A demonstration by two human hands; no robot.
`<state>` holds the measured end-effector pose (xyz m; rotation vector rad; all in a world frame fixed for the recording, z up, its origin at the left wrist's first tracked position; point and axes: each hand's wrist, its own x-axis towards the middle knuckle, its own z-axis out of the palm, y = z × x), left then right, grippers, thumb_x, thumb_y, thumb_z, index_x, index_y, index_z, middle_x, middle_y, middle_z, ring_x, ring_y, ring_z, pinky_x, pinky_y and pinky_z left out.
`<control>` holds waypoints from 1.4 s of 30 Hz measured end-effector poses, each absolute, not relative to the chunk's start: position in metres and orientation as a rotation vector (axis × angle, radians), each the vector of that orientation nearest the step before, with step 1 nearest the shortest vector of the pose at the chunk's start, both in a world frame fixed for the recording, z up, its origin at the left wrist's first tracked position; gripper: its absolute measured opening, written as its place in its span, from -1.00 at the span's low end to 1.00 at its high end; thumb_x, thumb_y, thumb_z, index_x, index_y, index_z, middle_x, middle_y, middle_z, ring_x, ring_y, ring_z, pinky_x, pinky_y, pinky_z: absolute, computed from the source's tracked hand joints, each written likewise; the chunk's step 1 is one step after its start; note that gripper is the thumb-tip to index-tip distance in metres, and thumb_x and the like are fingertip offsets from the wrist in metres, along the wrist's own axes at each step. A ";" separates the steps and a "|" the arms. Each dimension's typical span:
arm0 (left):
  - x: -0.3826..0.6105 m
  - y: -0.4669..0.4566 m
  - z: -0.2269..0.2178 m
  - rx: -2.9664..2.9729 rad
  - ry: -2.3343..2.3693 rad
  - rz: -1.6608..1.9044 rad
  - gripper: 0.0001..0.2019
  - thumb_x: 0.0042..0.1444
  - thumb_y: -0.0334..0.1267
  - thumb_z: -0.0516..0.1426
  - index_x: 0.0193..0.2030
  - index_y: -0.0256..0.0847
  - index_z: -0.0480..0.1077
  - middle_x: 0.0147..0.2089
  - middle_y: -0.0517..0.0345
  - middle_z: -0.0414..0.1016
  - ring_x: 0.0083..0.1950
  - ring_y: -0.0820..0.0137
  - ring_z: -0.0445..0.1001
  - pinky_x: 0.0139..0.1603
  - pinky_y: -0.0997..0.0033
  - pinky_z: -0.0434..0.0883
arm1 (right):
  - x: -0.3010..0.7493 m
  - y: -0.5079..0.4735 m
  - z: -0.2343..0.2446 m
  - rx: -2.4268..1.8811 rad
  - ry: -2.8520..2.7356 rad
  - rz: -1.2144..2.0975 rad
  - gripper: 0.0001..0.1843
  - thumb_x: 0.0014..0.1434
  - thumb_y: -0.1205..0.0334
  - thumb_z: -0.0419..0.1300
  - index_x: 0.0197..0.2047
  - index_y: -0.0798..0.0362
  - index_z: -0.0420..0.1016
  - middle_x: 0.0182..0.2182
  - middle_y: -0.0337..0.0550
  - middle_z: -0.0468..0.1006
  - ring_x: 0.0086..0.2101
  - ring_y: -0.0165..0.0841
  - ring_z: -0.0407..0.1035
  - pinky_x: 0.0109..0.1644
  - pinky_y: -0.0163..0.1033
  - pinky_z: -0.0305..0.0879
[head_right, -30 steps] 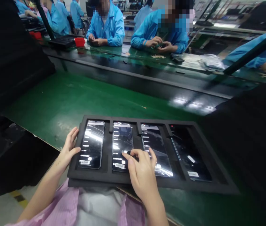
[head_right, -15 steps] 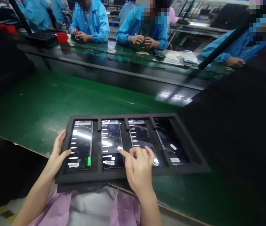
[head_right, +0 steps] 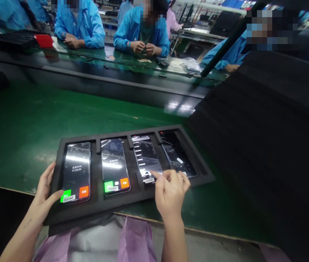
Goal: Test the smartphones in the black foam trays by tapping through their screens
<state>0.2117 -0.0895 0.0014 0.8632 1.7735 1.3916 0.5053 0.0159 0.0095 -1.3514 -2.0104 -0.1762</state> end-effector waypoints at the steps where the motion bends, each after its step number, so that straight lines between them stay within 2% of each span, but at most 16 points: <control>1: 0.213 -0.092 0.003 0.865 1.769 1.377 -0.30 -0.01 -0.24 0.14 0.30 -0.01 -0.01 0.38 0.10 0.00 0.40 0.16 -0.09 0.37 0.08 -0.10 | 0.508 0.014 0.009 -1.321 -1.987 -0.189 -0.54 0.28 0.31 -0.15 -0.37 0.03 0.58 -0.49 -0.22 0.25 -0.41 -0.38 0.19 -0.02 -0.04 0.03; 6: 0.216 -0.098 0.006 0.848 1.784 1.331 -0.24 -0.03 -0.24 0.15 0.32 -0.02 -0.06 0.40 0.08 -0.05 0.40 0.15 -0.11 0.38 0.04 -0.14 | 0.516 0.007 0.009 -1.236 -1.991 -0.180 -0.56 0.25 0.39 -0.12 -0.41 0.04 0.57 -0.51 -0.24 0.24 -0.46 -0.42 0.16 -0.05 -0.08 0.04; 13: 0.217 -0.096 0.004 0.835 1.795 1.342 -0.25 -0.02 -0.24 0.15 0.31 0.05 -0.06 0.39 0.14 -0.04 0.39 0.15 -0.09 0.38 0.02 -0.16 | 0.518 0.006 0.006 -1.237 -2.136 -0.078 -0.59 0.24 0.36 -0.09 -0.34 0.01 0.59 -0.47 -0.24 0.24 -0.41 -0.42 0.20 0.02 -0.03 0.02; 18: 0.215 -0.096 0.002 0.829 1.779 1.375 -0.29 -0.01 -0.24 0.13 0.30 0.01 -0.02 0.39 0.14 -0.01 0.40 0.19 -0.10 0.38 0.08 -0.16 | 0.507 0.001 0.011 -1.185 -2.152 -0.055 -0.60 0.25 0.36 -0.12 -0.30 -0.01 0.56 -0.45 -0.24 0.24 -0.38 -0.42 0.20 0.05 -0.02 0.00; 24: 0.213 -0.096 -0.003 0.824 1.778 1.400 -0.31 -0.02 -0.29 0.13 0.29 0.04 0.03 0.37 0.21 0.04 0.39 0.21 -0.07 0.38 0.16 -0.11 | 0.462 -0.016 0.021 -0.970 -2.349 0.174 -0.57 0.28 0.28 -0.18 -0.18 -0.08 0.53 -0.39 -0.22 0.31 -0.30 -0.41 0.24 0.15 -0.03 -0.10; 28: 0.211 -0.098 -0.008 0.857 1.758 1.410 -0.32 0.00 -0.31 0.10 0.29 0.01 0.01 0.37 0.18 0.02 0.40 0.23 -0.08 0.38 0.16 -0.09 | 0.445 -0.018 0.022 -0.939 -2.457 0.216 -0.61 0.27 0.26 -0.13 -0.15 -0.12 0.53 -0.33 -0.19 0.37 -0.25 -0.37 0.25 0.20 -0.02 -0.14; 34: 0.210 -0.097 -0.010 0.888 1.736 1.412 -0.31 -0.05 -0.35 0.09 0.28 -0.06 0.03 0.39 0.14 -0.01 0.41 0.23 -0.15 0.37 0.20 -0.08 | 0.460 -0.006 0.018 -0.926 -2.345 0.161 -0.61 0.24 0.33 -0.13 -0.14 -0.07 0.52 -0.38 -0.21 0.31 -0.29 -0.39 0.25 0.15 0.02 -0.06; 38: 0.212 -0.093 -0.005 0.823 1.747 1.411 -0.30 -0.09 -0.32 0.10 0.26 -0.10 0.03 0.36 0.07 0.04 0.39 0.16 -0.07 0.35 0.13 0.00 | 0.471 0.002 0.014 -0.892 -2.364 0.065 -0.64 0.22 0.34 -0.10 -0.16 -0.01 0.52 -0.38 -0.22 0.29 -0.32 -0.40 0.25 0.11 0.02 -0.02; 42: 0.214 -0.090 0.000 0.806 1.754 1.389 -0.28 -0.11 -0.30 0.12 0.26 -0.12 0.01 0.36 0.01 0.01 0.37 0.15 -0.03 0.36 0.09 -0.04 | 0.470 0.002 0.013 -0.920 -2.374 0.078 -0.62 0.24 0.33 -0.13 -0.18 0.02 0.53 -0.37 -0.20 0.30 -0.31 -0.39 0.26 0.11 0.04 -0.03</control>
